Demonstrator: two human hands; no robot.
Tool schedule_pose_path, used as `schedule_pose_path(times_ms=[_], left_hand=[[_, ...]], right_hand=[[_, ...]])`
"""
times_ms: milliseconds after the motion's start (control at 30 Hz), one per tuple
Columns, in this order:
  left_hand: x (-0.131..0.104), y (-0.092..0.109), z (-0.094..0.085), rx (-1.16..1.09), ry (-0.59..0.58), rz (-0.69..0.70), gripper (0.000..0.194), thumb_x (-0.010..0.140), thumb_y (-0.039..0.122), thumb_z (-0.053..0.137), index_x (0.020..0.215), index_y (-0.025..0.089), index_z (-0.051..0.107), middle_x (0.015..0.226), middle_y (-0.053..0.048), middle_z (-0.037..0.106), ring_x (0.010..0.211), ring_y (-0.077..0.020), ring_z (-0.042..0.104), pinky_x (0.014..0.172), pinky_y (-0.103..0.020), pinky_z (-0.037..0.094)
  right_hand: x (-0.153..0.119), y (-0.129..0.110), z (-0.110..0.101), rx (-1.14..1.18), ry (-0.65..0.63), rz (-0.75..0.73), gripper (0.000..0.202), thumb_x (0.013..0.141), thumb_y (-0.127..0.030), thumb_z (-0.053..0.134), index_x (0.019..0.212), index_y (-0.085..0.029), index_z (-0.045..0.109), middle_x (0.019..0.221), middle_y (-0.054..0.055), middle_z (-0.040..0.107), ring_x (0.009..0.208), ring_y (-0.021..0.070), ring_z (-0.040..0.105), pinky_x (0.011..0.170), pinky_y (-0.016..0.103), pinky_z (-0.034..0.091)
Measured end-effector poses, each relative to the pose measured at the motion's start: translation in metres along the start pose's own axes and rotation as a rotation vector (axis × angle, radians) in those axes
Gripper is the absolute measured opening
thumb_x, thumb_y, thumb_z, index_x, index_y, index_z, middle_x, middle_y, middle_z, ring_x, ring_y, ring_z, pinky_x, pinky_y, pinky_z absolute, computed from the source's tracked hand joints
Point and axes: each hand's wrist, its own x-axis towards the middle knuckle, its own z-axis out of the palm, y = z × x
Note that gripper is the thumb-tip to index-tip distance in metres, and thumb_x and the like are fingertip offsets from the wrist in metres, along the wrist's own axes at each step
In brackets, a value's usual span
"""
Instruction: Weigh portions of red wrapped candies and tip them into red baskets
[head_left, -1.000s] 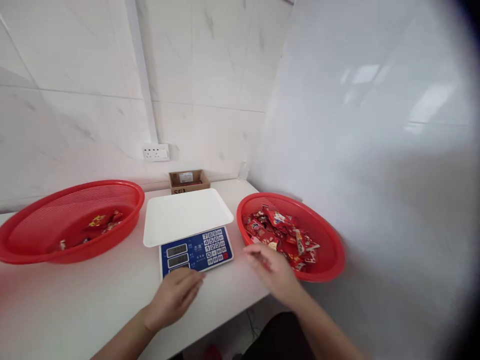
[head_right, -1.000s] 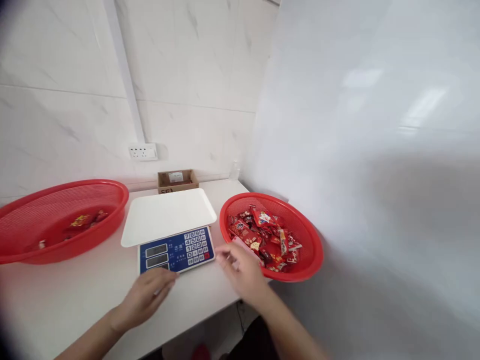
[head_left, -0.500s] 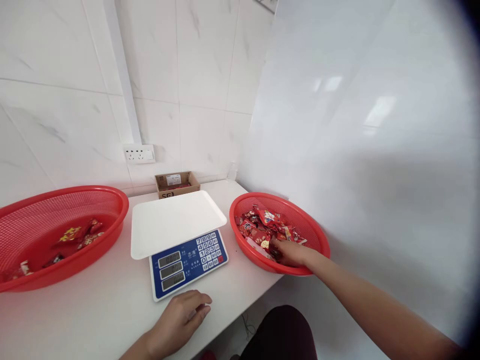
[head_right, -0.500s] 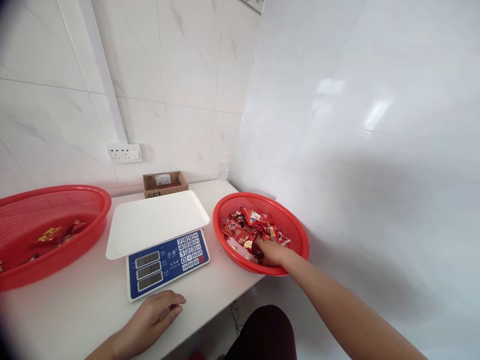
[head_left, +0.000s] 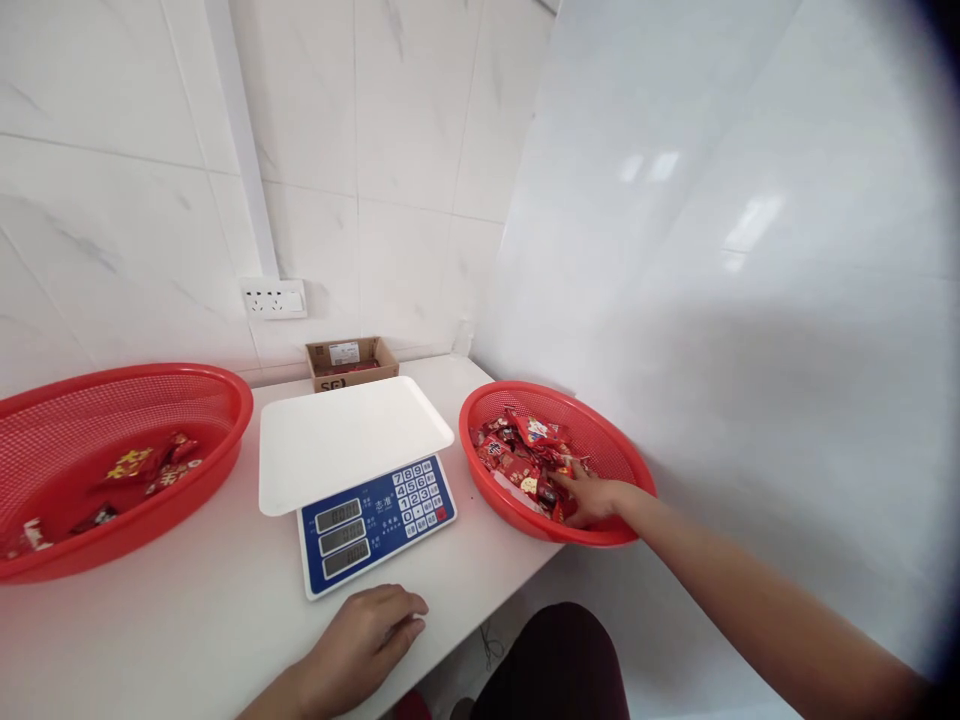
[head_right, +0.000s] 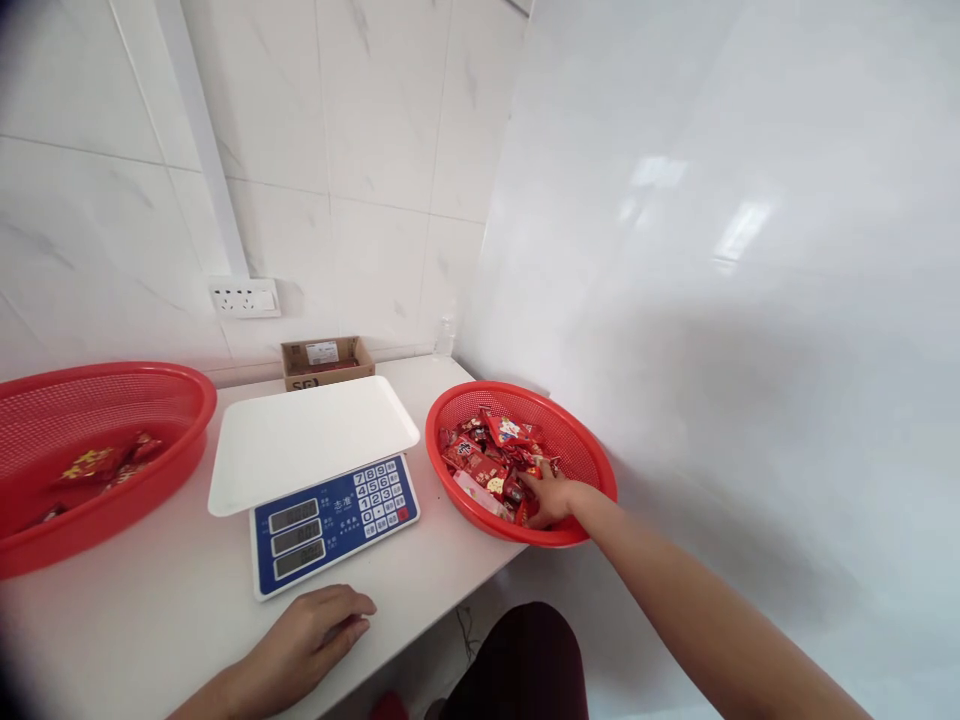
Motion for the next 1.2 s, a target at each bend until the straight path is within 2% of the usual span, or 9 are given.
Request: schedule_pose_path(times_ms=[100,167,267,367,500,700,800,900,1200], left_hand=[[0.0,0.0,0.0,0.011,-0.003,-0.003,0.019,0.089,0.023,0.04,0.097,0.023,0.058,0.086,-0.002,0.064,0.08,-0.0161,0.059,0.072,-0.022,0.044],[0.0,0.001,0.0,0.015,-0.005,-0.008,0.02,0.089,0.023,0.04,0.097,0.023,0.058,0.087,-0.002,0.063,0.08,-0.0161,0.059,0.072,-0.022,0.044],[0.0,0.001,-0.001,0.016,-0.009,-0.013,0.02,0.089,0.024,0.04,0.098,0.023,0.058,0.088,-0.002,0.064,0.081,-0.0162,0.059,0.072,-0.022,0.044],[0.001,0.001,-0.002,0.02,-0.007,-0.014,0.021,0.089,0.024,0.04,0.098,0.023,0.059,0.088,-0.002,0.064,0.081,-0.0166,0.059,0.072,-0.022,0.044],[0.001,0.002,-0.003,0.022,-0.001,-0.008,0.023,0.089,0.025,0.038,0.096,0.023,0.06,0.086,-0.003,0.064,0.079,-0.0168,0.059,0.071,-0.022,0.045],[0.0,0.002,-0.001,0.024,0.015,-0.011,0.023,0.089,0.023,0.039,0.096,0.023,0.061,0.086,-0.002,0.065,0.079,-0.0171,0.059,0.07,-0.023,0.045],[0.0,0.002,0.001,0.023,0.027,-0.001,0.022,0.088,0.022,0.041,0.096,0.023,0.061,0.087,-0.002,0.065,0.079,-0.0168,0.06,0.071,-0.023,0.045],[-0.001,0.002,0.001,0.05,0.027,0.005,0.021,0.087,0.021,0.042,0.096,0.023,0.06,0.088,-0.001,0.065,0.08,-0.0164,0.06,0.072,-0.023,0.045],[-0.006,0.003,-0.002,0.183,0.005,0.031,0.02,0.086,0.022,0.045,0.099,0.023,0.06,0.09,-0.001,0.067,0.081,-0.0173,0.061,0.074,-0.023,0.045]], right_hand=[[0.001,-0.005,0.01,-0.055,0.08,0.008,0.099,0.045,-0.031,0.075,0.135,-0.026,0.032,0.142,0.016,0.018,0.112,0.0365,0.044,0.084,0.041,0.039],[0.004,-0.003,0.011,-0.036,0.165,-0.012,0.085,0.049,-0.024,0.072,0.128,-0.026,0.041,0.133,0.016,0.034,0.093,0.0286,0.056,0.071,0.033,0.042],[0.007,0.003,0.006,0.003,0.286,-0.034,0.048,0.061,-0.017,0.062,0.108,-0.022,0.055,0.104,0.011,0.056,0.077,0.0213,0.058,0.063,0.027,0.039],[0.007,0.006,-0.001,0.024,0.322,-0.07,0.027,0.066,-0.011,0.053,0.091,-0.021,0.058,0.081,0.004,0.06,0.071,0.018,0.056,0.06,0.025,0.036],[0.002,0.008,-0.016,0.146,0.359,-0.113,0.026,0.064,-0.005,0.048,0.082,-0.022,0.053,0.07,-0.003,0.059,0.063,0.0128,0.055,0.055,0.02,0.036],[-0.021,-0.005,-0.056,0.667,0.423,-0.126,0.025,0.061,-0.012,0.051,0.084,-0.022,0.048,0.065,-0.004,0.056,0.06,0.0129,0.056,0.049,0.021,0.042],[-0.032,-0.035,-0.073,0.813,0.445,-0.234,0.028,0.064,-0.017,0.056,0.09,-0.023,0.048,0.077,0.0,0.061,0.066,0.015,0.06,0.051,0.022,0.046],[-0.032,-0.081,-0.081,0.9,0.429,-0.38,0.031,0.067,-0.023,0.059,0.096,-0.024,0.047,0.088,0.002,0.063,0.072,0.0169,0.062,0.055,0.024,0.05],[0.009,-0.241,-0.066,0.911,0.339,-0.735,0.036,0.066,-0.022,0.062,0.099,-0.023,0.047,0.095,0.001,0.06,0.073,0.0145,0.064,0.065,0.029,0.053]])
